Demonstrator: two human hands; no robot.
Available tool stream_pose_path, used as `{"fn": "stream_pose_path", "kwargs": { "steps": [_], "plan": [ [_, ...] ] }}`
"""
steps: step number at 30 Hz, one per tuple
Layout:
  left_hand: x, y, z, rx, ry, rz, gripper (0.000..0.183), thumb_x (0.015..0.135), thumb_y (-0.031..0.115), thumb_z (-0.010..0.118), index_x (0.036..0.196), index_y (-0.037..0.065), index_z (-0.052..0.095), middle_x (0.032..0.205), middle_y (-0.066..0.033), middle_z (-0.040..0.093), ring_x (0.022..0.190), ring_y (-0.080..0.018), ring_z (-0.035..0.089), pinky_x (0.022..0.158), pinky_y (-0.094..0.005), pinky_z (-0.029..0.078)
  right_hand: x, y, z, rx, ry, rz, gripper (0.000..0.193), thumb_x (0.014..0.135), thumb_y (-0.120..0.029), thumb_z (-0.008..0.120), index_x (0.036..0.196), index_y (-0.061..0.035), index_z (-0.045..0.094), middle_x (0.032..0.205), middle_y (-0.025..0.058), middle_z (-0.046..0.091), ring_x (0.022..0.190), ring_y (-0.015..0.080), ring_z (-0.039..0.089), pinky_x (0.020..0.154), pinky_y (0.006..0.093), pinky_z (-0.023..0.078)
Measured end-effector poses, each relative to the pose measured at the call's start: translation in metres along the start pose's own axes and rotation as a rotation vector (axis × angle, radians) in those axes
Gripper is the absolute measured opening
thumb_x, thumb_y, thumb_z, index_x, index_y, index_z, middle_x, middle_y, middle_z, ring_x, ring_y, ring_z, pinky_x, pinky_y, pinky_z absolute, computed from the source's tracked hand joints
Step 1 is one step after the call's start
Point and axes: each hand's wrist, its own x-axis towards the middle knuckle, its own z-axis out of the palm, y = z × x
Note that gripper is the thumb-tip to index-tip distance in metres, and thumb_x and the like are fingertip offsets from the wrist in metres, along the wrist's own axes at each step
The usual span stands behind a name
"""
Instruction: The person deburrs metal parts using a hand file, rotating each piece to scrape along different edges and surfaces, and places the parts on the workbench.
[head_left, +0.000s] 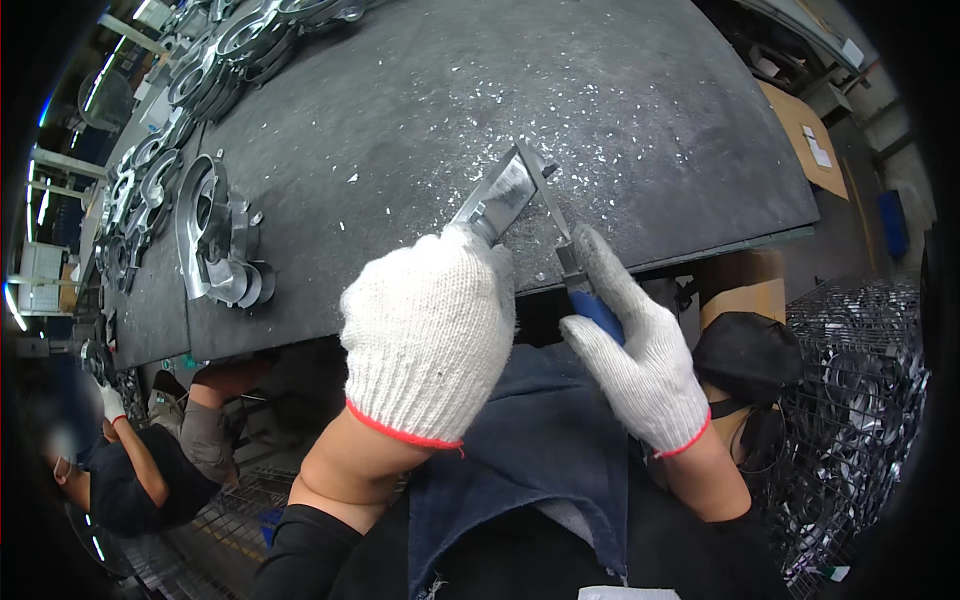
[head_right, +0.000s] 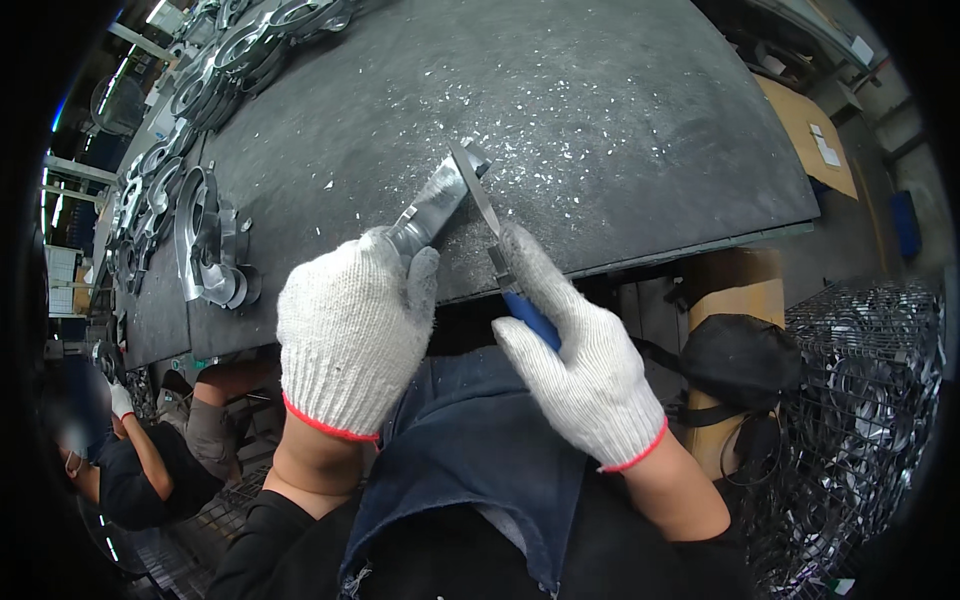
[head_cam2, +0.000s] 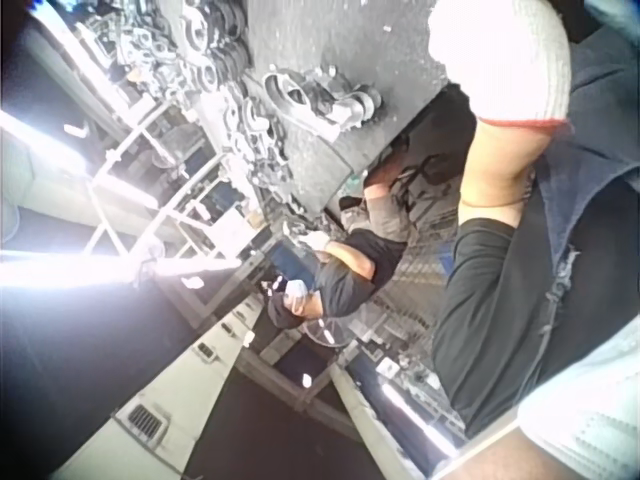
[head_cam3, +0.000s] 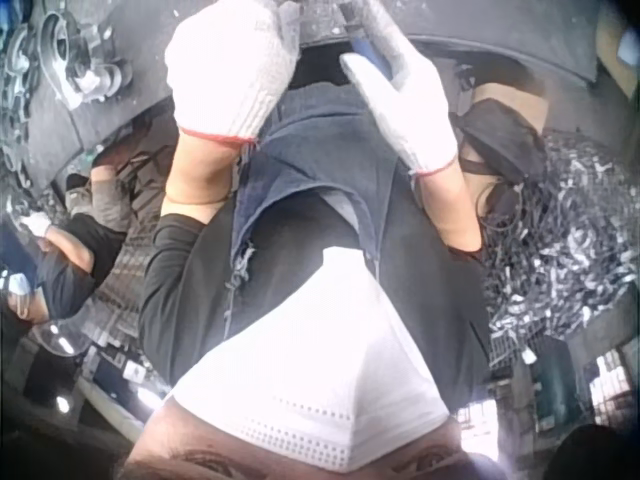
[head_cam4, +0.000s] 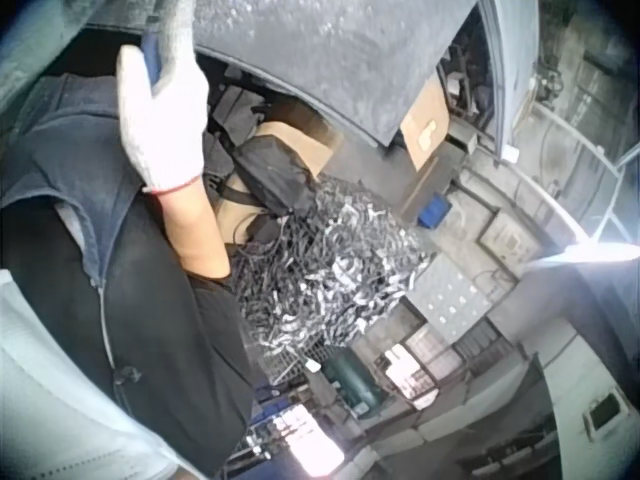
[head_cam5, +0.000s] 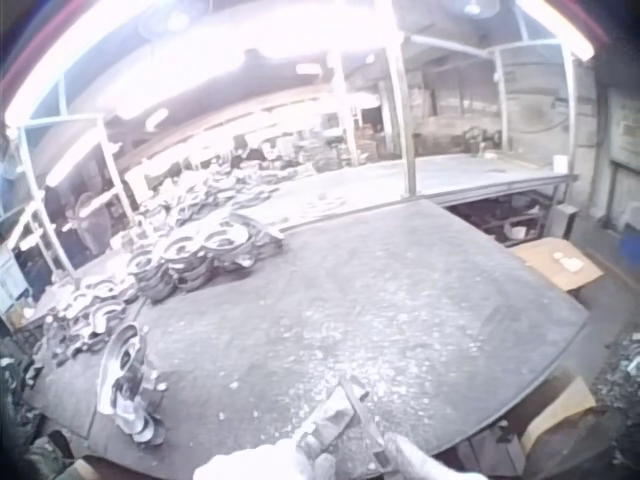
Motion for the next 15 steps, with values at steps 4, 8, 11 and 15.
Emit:
{"fn": "stream_pose_path", "kwargs": {
  "steps": [4,8,11,15],
  "plan": [
    [0.013,-0.028,-0.012,-0.155,-0.034,-0.102,0.029,0.100,0.027,0.078,0.091,-0.001,0.078,0.082,-0.0213,0.075,0.077,-0.0398,0.077,0.071,-0.0475,0.060,0.000,0.006,-0.010,0.041,-0.007,-0.039,0.090,0.094,-0.005,0.081,0.172,0.0007,0.037,0.163,0.0195,0.057,0.117,0.0151,0.067,0.101,0.0303,0.056],
    [0.034,-0.091,-0.019,-0.480,-0.149,-0.283,0.036,0.090,0.009,0.087,0.124,0.002,0.076,0.099,-0.0157,0.080,0.078,-0.0341,0.078,0.077,-0.0451,0.065,0.020,0.024,-0.010,-0.125,0.061,-0.111,0.099,0.088,-0.011,0.089,0.173,-0.0033,0.039,0.155,0.0191,0.066,0.110,0.0164,0.071,0.094,0.0318,0.060],
    [0.036,-0.097,-0.014,-0.153,0.042,0.121,0.063,0.078,0.014,0.095,0.137,0.013,0.073,0.140,-0.0132,0.071,0.120,-0.0354,0.072,0.102,-0.0483,0.059,0.029,0.024,0.004,-0.237,0.001,-0.228,0.094,0.090,-0.015,0.089,0.169,0.0000,0.042,0.157,0.0219,0.064,0.136,0.0257,0.067,0.114,0.0361,0.053],
    [0.039,-0.098,-0.004,0.117,0.131,0.247,0.054,0.077,0.024,0.094,0.126,0.011,0.076,0.125,-0.0095,0.076,0.121,-0.0375,0.069,0.103,-0.0486,0.056,0.026,0.030,0.007,-0.351,0.012,-0.286,0.081,0.092,-0.019,0.087,0.162,0.0015,0.052,0.156,0.0251,0.065,0.146,0.0326,0.064,0.121,0.0382,0.049]
  ]
}}
